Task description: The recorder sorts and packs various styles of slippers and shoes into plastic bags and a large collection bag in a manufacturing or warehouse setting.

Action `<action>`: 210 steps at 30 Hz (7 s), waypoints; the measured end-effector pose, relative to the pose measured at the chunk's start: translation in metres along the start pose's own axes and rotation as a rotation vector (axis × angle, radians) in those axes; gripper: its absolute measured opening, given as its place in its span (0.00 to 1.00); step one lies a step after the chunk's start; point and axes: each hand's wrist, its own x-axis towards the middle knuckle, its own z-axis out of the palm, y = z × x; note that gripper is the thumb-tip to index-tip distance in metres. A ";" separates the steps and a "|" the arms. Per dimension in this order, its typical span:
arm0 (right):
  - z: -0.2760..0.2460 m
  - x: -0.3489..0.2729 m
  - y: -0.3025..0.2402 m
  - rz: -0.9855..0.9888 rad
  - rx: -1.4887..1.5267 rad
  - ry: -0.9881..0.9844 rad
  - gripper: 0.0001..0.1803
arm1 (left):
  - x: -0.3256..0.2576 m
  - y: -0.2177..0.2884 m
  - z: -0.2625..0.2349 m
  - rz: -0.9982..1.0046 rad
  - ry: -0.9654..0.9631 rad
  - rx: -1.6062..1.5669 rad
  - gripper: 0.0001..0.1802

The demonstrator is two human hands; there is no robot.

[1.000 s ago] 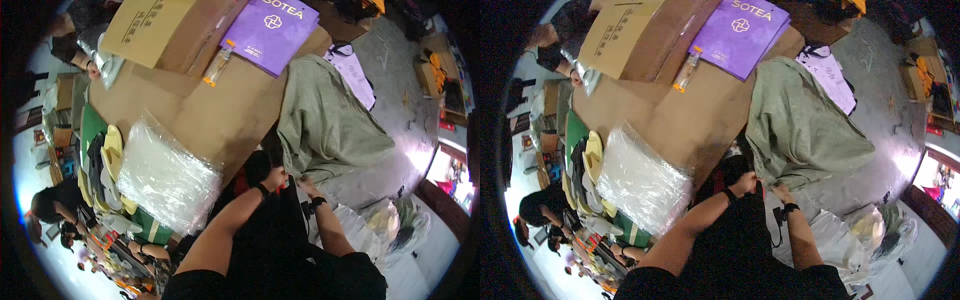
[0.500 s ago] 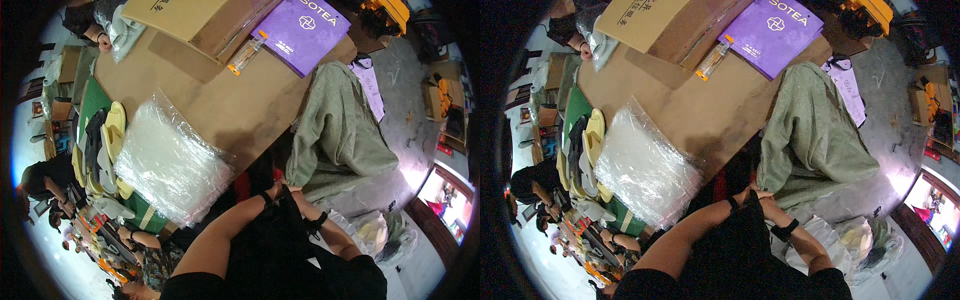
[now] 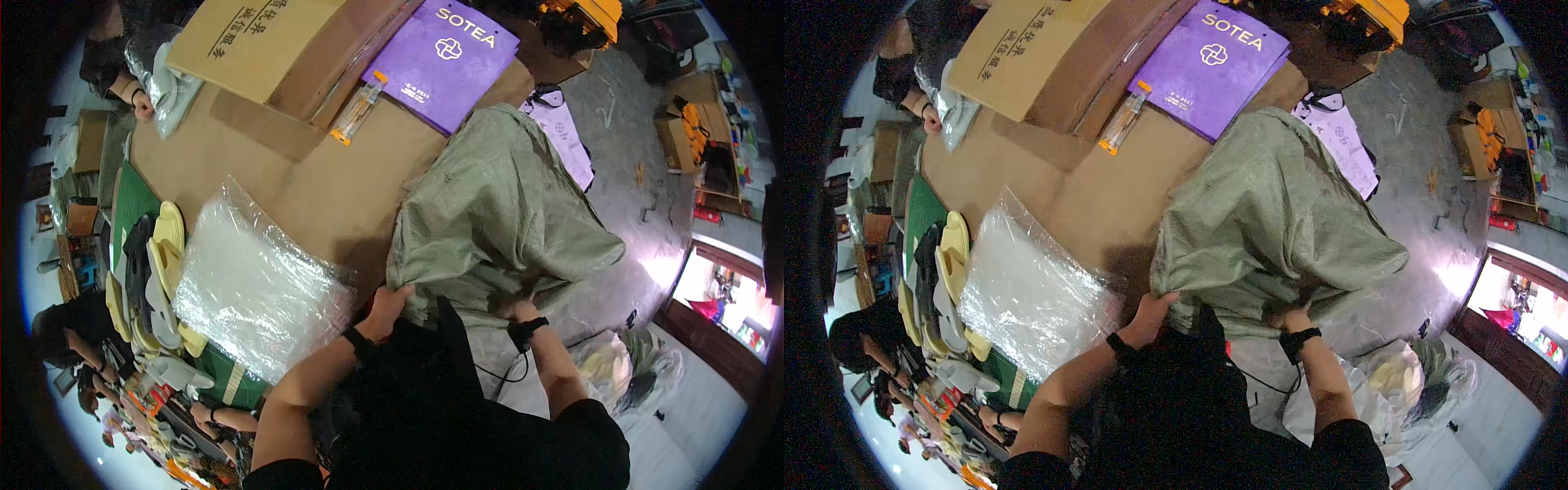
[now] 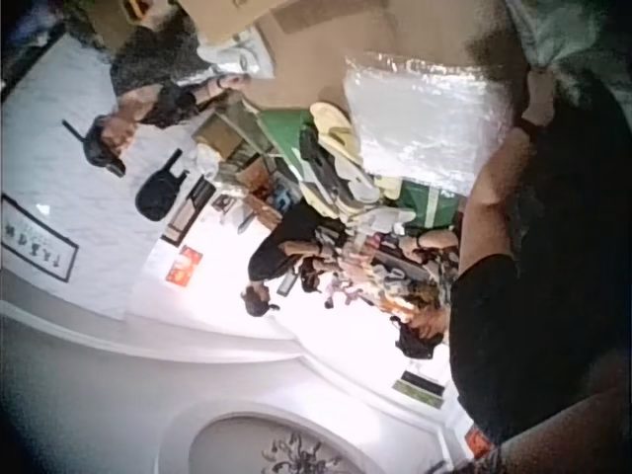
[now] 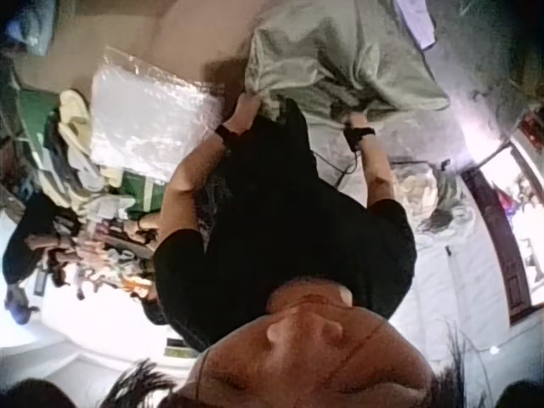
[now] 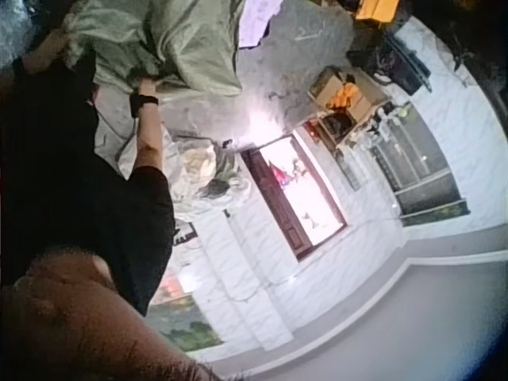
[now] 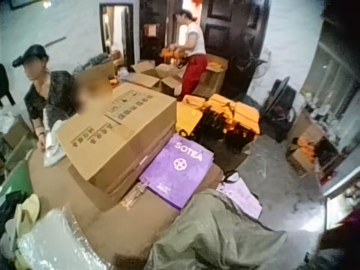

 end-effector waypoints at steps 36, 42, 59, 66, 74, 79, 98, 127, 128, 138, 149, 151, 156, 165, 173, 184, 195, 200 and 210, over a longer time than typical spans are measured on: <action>-0.100 0.069 -0.125 -0.431 0.425 0.049 0.25 | -0.104 0.047 0.028 0.018 -0.169 0.463 0.17; 0.061 0.061 -0.042 -0.732 0.428 -0.051 0.22 | -0.092 0.031 0.009 0.116 0.189 0.197 0.19; -0.018 0.016 -0.058 -0.342 0.235 -0.513 0.18 | -0.080 0.054 0.036 0.169 0.101 0.681 0.22; -0.205 -0.024 -0.105 -0.358 0.557 0.538 0.17 | -0.049 0.024 -0.015 -0.154 0.138 0.408 0.22; -0.366 0.038 -0.101 -0.095 0.536 1.227 0.26 | -0.044 0.023 -0.019 -0.164 0.077 0.300 0.22; -0.395 0.094 -0.099 0.111 0.510 0.748 0.33 | -0.056 0.034 -0.011 -0.120 0.036 0.267 0.22; -0.419 0.128 -0.147 0.239 -0.912 0.565 0.20 | -0.029 0.012 -0.012 -0.054 -0.023 0.152 0.22; -0.370 0.121 -0.162 0.147 -1.158 0.537 0.24 | -0.013 -0.003 -0.039 -0.085 0.006 0.121 0.35; -0.367 0.118 -0.167 0.105 -1.151 0.427 0.22 | -0.007 -0.003 -0.044 -0.052 0.063 0.415 0.33; -0.369 0.091 -0.151 -0.181 -0.672 0.423 0.17 | -0.018 -0.009 -0.029 0.086 0.031 0.344 0.31; -0.315 0.021 -0.140 -0.215 0.235 1.304 0.22 | -0.010 -0.004 -0.051 -0.072 0.051 0.342 0.33; -0.280 -0.010 -0.117 -0.014 0.370 1.371 0.26 | -0.014 -0.005 -0.045 -0.072 0.041 0.335 0.34; -0.219 -0.036 -0.075 0.122 0.315 1.130 0.33 | -0.007 -0.018 -0.054 -0.069 -0.004 0.281 0.36; -0.231 0.002 -0.048 0.037 0.261 0.677 0.35 | -0.028 -0.005 -0.033 0.048 0.005 0.030 0.24; -0.239 -0.011 -0.060 0.118 0.357 0.664 0.33 | -0.048 0.013 -0.032 0.093 -0.035 0.125 0.12; -0.107 -0.071 -0.116 -0.158 0.372 -0.186 0.38 | -0.032 0.003 -0.061 0.029 0.051 0.618 0.23; -0.180 -0.101 -0.179 -0.464 0.426 0.409 0.17 | -0.128 0.013 -0.077 0.605 -0.219 0.841 0.19; -0.251 -0.183 -0.320 -1.113 0.834 -0.039 0.30 | -0.241 0.072 -0.104 1.155 0.225 0.556 0.13; -0.222 -0.247 -0.490 -1.359 0.841 -0.541 0.23 | -0.381 0.074 -0.168 1.753 0.991 0.465 0.09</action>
